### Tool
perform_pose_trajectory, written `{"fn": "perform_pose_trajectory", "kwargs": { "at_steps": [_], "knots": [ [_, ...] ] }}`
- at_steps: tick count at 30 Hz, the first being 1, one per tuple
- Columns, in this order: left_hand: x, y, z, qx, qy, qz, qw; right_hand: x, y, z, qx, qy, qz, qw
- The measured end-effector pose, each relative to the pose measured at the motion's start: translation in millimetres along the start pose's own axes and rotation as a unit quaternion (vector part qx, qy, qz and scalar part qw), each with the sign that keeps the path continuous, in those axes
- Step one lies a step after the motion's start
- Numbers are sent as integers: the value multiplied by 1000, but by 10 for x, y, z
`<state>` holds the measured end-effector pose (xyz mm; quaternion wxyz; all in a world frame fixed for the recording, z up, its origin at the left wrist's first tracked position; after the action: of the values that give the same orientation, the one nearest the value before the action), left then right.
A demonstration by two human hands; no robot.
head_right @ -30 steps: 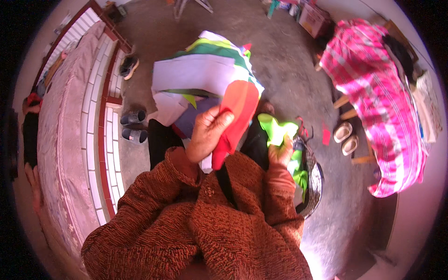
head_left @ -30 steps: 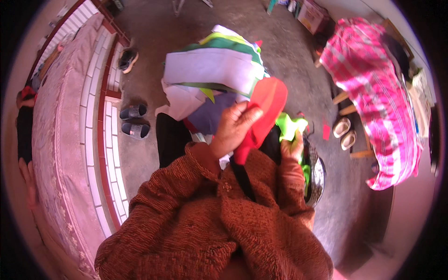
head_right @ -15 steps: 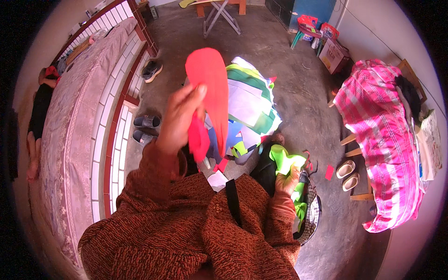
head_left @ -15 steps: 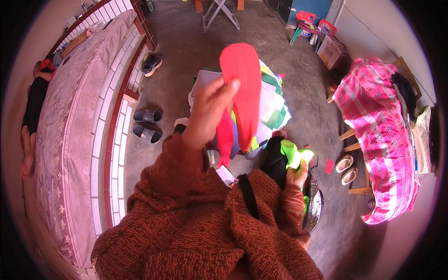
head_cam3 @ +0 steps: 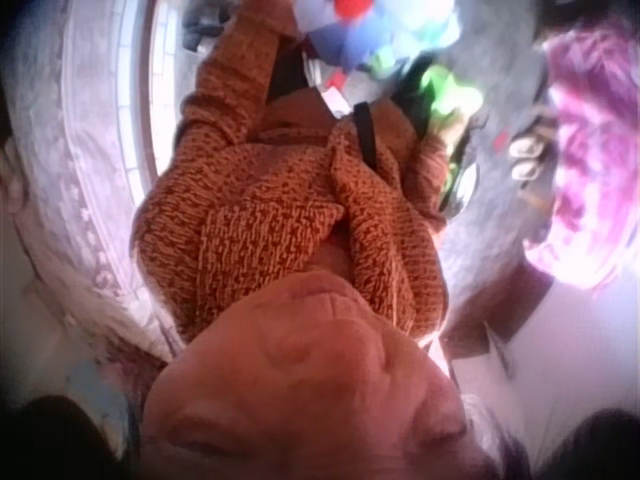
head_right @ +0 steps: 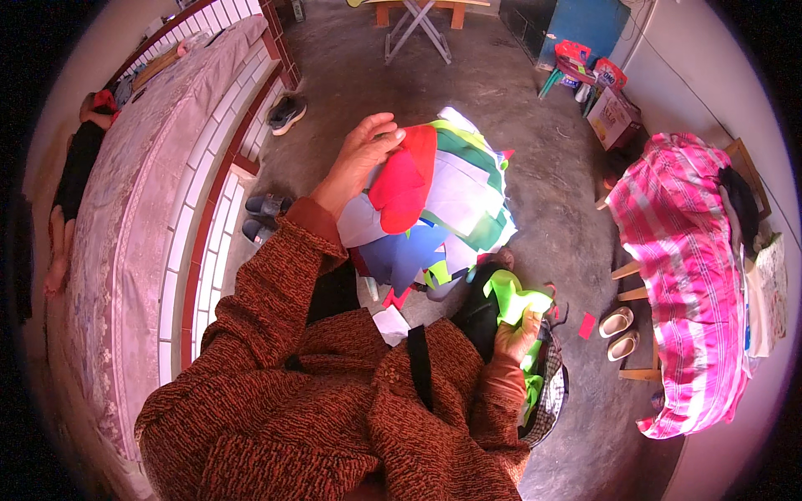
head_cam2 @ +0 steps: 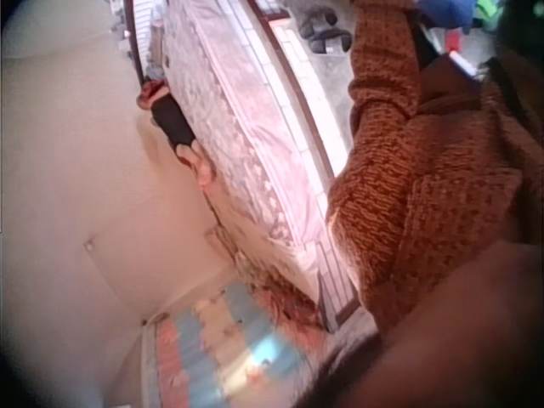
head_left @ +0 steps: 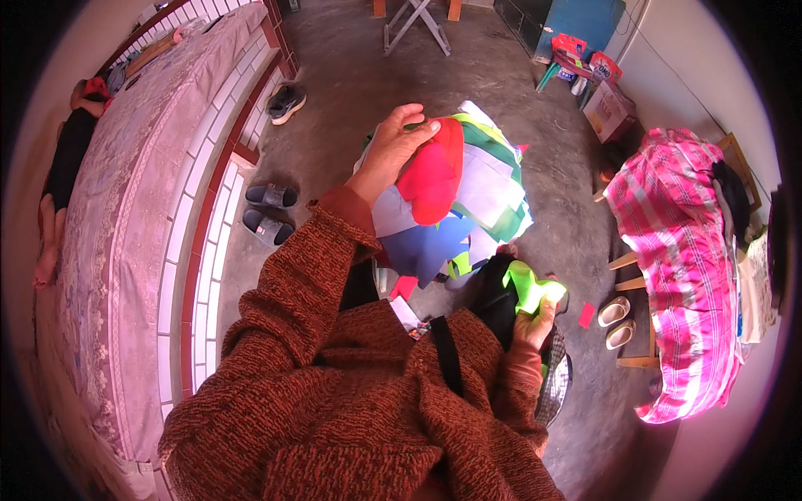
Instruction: The person sits on the floor and sorts through a large pile of colorful paper or fabric pieces. They pick up individual pieces, inspect them, and place them into a checkered bag or onto a separate pile. The person handles the materials one by one, occasionally adjusting the pile.
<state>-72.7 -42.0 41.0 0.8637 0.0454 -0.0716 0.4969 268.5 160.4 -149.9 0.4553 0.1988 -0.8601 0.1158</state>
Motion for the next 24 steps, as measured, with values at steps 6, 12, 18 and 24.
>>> {"fn": "perform_pose_trajectory", "kwargs": {
  "at_steps": [6,12,18,24],
  "knots": [
    [-91,-352,123,164,227,-15,960,110,-25,-25,5,-28,-9,1000],
    [175,-603,83,305,470,-55,826,71,-13,-14,2,-26,-3,1000],
    [-37,-468,40,162,356,-61,918,59,-1,-16,1,-23,-10,1000],
    [-200,-368,162,82,157,-59,982,83,-14,-17,2,-27,-22,999]
  ]
}}
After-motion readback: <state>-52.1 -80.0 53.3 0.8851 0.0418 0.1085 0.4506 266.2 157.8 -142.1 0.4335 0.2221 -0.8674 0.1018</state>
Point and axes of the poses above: each hand's wrist, its own y-axis towards the middle knuckle, its own x-axis out of the palm, z = x × y, the point moved 6 cm from there along y, towards the middle knuckle, and after that the axes turned 7 degrees about -x, right-handed, at the moved point
